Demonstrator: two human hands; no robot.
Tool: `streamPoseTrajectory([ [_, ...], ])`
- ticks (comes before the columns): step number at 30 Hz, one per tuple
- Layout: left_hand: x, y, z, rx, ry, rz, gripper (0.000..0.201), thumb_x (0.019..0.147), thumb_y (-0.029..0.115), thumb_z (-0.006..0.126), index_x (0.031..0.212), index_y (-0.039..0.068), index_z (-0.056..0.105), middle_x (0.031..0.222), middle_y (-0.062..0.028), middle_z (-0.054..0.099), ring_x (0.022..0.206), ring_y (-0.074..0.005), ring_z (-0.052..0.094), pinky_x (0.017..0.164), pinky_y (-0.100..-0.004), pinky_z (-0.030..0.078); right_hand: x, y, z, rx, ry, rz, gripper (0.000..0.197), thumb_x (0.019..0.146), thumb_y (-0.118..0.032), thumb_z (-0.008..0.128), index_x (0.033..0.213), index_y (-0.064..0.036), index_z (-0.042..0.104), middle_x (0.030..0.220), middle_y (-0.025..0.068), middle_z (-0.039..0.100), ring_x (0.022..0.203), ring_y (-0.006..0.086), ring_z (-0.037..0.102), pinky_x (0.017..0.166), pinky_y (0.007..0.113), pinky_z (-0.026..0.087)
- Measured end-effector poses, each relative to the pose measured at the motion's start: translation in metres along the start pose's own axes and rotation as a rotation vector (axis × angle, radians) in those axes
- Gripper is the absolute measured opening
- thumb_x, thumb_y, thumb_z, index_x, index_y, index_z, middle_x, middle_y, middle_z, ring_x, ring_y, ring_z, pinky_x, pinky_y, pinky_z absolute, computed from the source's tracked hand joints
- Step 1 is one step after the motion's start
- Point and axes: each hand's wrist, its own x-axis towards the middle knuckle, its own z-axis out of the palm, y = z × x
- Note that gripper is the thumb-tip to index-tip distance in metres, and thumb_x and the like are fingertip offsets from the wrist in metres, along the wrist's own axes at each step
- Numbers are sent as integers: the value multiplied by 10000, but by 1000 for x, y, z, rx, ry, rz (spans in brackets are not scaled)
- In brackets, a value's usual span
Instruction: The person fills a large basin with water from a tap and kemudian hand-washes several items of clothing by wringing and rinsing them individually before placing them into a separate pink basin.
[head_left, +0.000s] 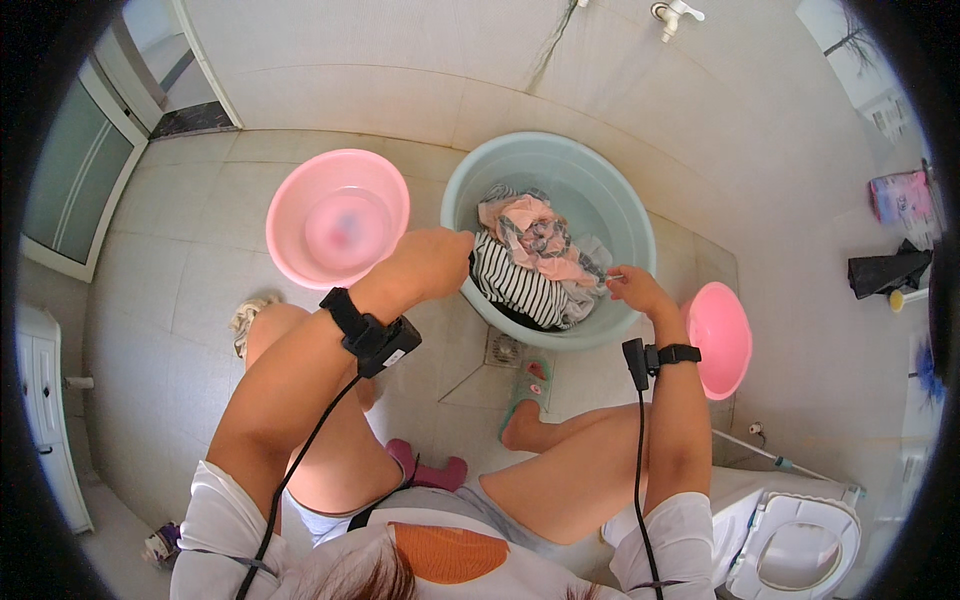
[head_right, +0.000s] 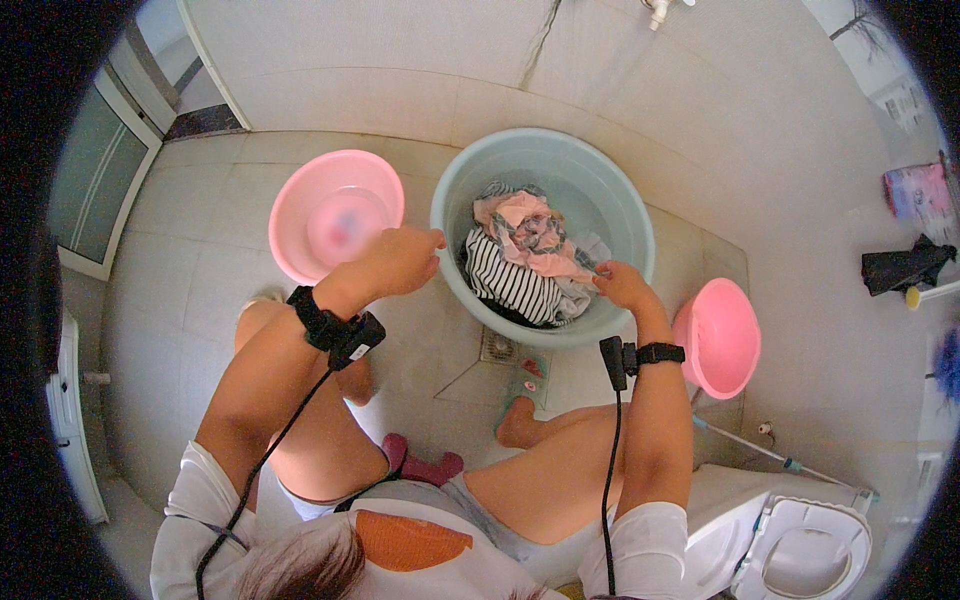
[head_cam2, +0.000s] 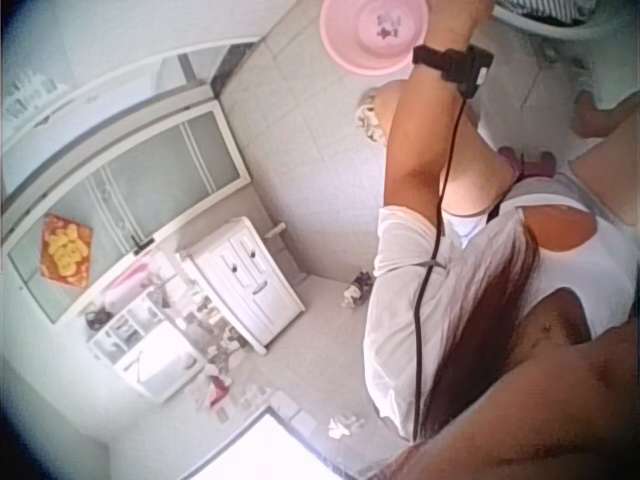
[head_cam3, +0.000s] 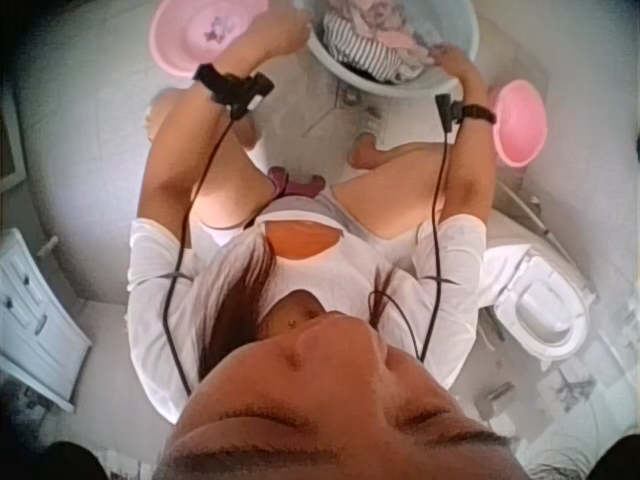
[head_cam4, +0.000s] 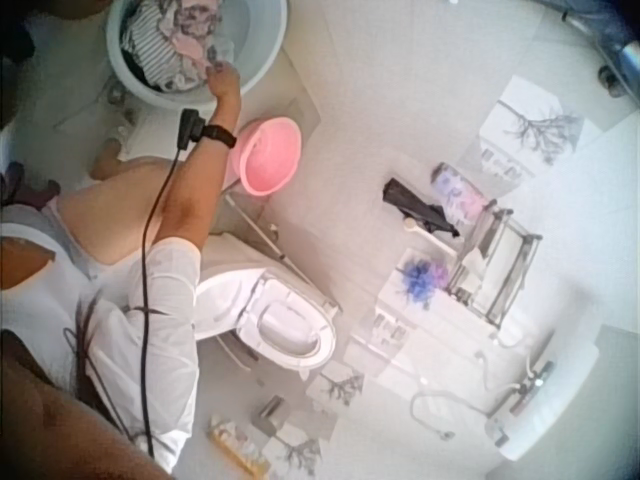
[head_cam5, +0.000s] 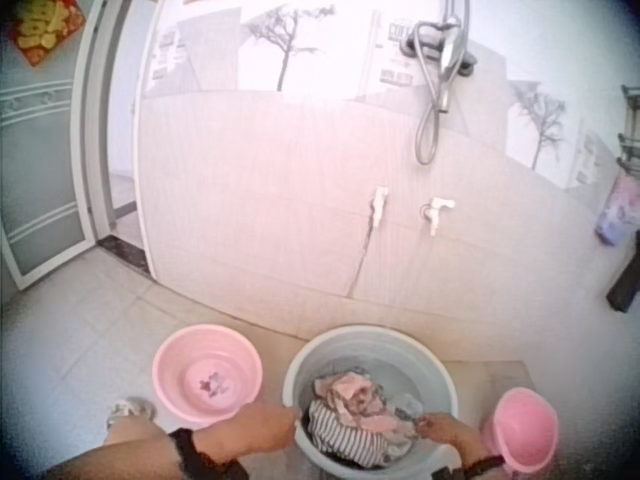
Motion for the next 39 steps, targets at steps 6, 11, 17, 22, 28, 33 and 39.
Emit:
streamPoseTrajectory([
  [6, 3, 6, -3, -7, -32, 14, 259, 827, 176, 518, 1053, 63, 573, 883, -181, 636, 845, -361, 609, 731, -466, 479, -9, 0, -1, 69, 11, 20, 371, 848, -152, 574, 1172, 23, 531, 926, 123, 643, 769, 183, 636, 684, 288, 479],
  [11, 0, 6, -7, -11, -29, -11, 264, 826, 175, 515, 1058, 65, 574, 886, -181, 637, 851, -360, 610, 735, -460, 480, -10, -3, 2, 54, 10, 12, 365, 847, -153, 574, 1167, 20, 536, 926, 122, 645, 778, 187, 638, 693, 297, 484],
  [17, -2, 1, -7, -4, -43, -34, 269, 831, 177, 509, 1069, 71, 576, 899, -175, 642, 850, -353, 617, 740, -452, 483, -7, 4, 3, 26, 67, -26, 364, 840, -185, 606, 1127, 34, 555, 894, 160, 655, 742, 200, 640, 654, 323, 501],
  [22, -4, 3, -13, 31, -59, -39, 269, 836, 189, 508, 1067, 70, 576, 878, -170, 646, 835, -347, 623, 735, -451, 486, 1, 6, 5, 65, 30, -37, 362, 850, -158, 579, 1149, 41, 538, 893, 123, 646, 744, 187, 639, 683, 295, 492],
  [28, -6, 7, -14, -11, -12, 9, 157, 804, 111, 478, 900, 38, 579, 869, -182, 638, 834, -368, 613, 708, -460, 482, 2, 10, 5, -1, 54, -86, 348, 839, -207, 602, 1078, 42, 559, 861, 142, 652, 715, 208, 639, 655, 324, 499],
  [33, -1, 1, -5, 19, 6, 34, 244, 819, 182, 519, 1023, 65, 583, 843, -180, 640, 807, -362, 617, 705, -469, 485, -13, -25, -1, 129, 35, -56, 355, 845, -193, 593, 1107, 44, 553, 863, 137, 651, 720, 191, 631, 664, 312, 495],
  [39, 10, 28, -4, -63, -42, 56, 233, 806, 161, 499, 997, 64, 592, 852, -187, 637, 817, -376, 612, 717, -481, 476, -5, -24, -6, 149, 88, -107, 384, 850, -177, 586, 1159, 45, 534, 897, 147, 650, 747, 186, 629, 679, 307, 499],
])
